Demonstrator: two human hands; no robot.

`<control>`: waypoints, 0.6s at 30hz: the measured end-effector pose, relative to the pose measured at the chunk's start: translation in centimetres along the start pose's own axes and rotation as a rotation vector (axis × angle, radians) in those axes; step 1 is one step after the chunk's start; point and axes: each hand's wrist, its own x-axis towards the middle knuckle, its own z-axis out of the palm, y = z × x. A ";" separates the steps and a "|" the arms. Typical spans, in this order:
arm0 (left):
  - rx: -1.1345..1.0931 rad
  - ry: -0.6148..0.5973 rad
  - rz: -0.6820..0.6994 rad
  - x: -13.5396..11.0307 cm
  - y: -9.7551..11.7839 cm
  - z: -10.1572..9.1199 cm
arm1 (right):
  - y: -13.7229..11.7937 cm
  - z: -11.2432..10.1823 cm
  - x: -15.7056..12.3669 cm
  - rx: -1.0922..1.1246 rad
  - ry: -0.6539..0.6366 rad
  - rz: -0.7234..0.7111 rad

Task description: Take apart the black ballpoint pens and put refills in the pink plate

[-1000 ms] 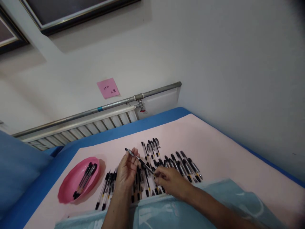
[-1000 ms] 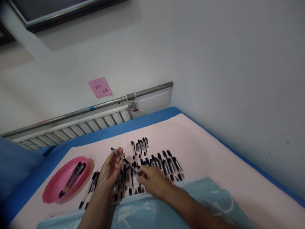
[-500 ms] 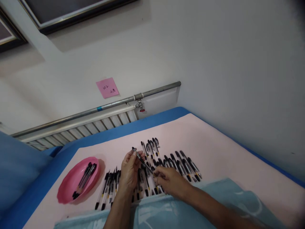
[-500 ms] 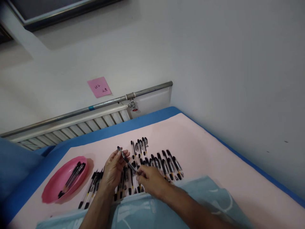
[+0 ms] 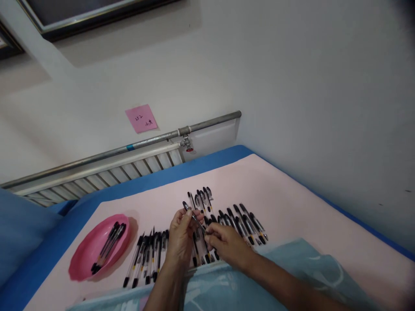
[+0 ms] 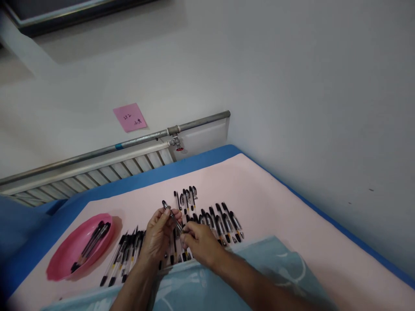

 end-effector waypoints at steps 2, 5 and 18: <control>0.012 0.004 0.017 -0.1 -0.2 0.0 | 0.0 0.1 -0.1 -0.004 0.016 -0.027; 0.004 0.009 0.035 -0.3 -0.3 0.2 | 0.0 0.2 -0.3 -0.011 0.040 -0.043; 0.090 0.005 0.168 -0.8 0.7 0.9 | -0.6 -0.7 0.1 0.011 -0.029 -0.040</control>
